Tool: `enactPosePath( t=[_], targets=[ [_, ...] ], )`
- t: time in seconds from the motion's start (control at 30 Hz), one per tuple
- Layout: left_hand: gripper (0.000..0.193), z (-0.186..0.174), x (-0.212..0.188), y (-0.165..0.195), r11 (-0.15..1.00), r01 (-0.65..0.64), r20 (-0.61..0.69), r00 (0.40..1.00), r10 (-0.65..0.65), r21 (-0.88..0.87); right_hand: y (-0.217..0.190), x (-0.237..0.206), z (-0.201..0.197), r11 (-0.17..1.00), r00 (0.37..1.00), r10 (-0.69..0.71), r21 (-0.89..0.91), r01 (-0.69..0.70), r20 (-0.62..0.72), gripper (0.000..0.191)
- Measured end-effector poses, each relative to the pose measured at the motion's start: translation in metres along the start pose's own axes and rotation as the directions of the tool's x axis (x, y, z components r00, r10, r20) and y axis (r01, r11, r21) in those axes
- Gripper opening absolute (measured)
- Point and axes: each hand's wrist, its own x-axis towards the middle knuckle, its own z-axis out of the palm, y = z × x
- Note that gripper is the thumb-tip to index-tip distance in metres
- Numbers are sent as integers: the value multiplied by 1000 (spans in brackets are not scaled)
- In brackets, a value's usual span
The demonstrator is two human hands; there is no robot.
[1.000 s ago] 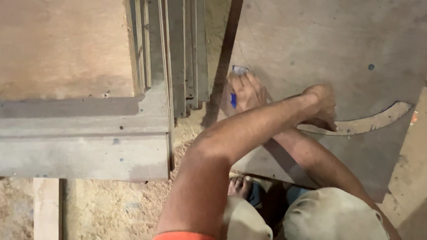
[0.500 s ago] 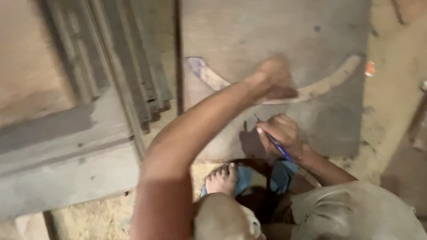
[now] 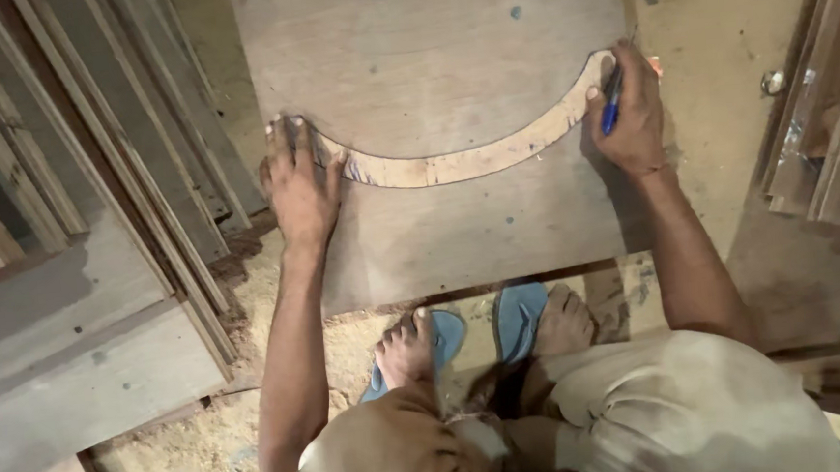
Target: The person kneels on the workshop floor and holds a curved wooden template against a plywood board, tracing along its edge with a blue marker. They reposition the template and trace successive curved sections, then slide the marked board aside and reach for another board.
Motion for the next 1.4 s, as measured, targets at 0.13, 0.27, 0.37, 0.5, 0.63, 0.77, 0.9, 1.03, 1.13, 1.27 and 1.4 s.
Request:
enactPosePath(
  t=[0.13, 0.27, 0.37, 0.5, 0.63, 0.77, 0.9, 1.03, 1.13, 1.27, 1.4],
  targets=[
    [73, 7, -3, -7, 999, 23, -45, 999, -25, -45, 6, -3, 0, 999, 999, -46, 19, 46, -9, 58],
    [74, 0, -12, -9, 1000, 21, -25, 999, -20, 7, -4, -13, -8, 1000, 1000, -1, 12, 1, 11, 55],
    [76, -6, -31, -3, 999, 45, -11, 999, -45, -6, -18, -35, -19, 998, 998, 56, 30, -57, 33, 55],
    [74, -8, -56, 3, 994, 94, 11, 996, -93, -56, -25, -54, -27, 997, 997, 71, 39, -72, 23, 56],
    [76, -8, -64, 3, 995, 102, 45, 994, -102, 3, -23, -55, -29, 997, 997, 68, 36, -69, 28, 55],
    [76, -10, -63, 0, 995, 96, 63, 994, -94, -27, -26, -56, -31, 998, 998, 58, 26, -58, -8, 55],
    [74, -8, -68, -2, 993, 12, -21, 1000, -15, -121, -31, -57, -32, 994, 994, 110, 23, -110, 8, 56],
    [75, -3, -70, -9, 985, -47, -88, 996, 33, -167, -33, -57, -31, 988, 988, 153, 13, -153, 25, 61],
    [88, -2, -69, -17, 973, -24, -64, 998, 9, -230, -33, -59, -31, 981, 977, 193, 18, -195, 91, 65],
    [109, 2, -70, -26, 961, 51, -31, 998, -61, -272, -30, -64, -27, 990, 985, 136, 27, -139, 107, 60],
    [110, 7, -75, -34, 988, 58, -17, 998, -61, -144, -22, -65, -20, 990, 989, 103, 87, -112, 102, 57]
  ],
)
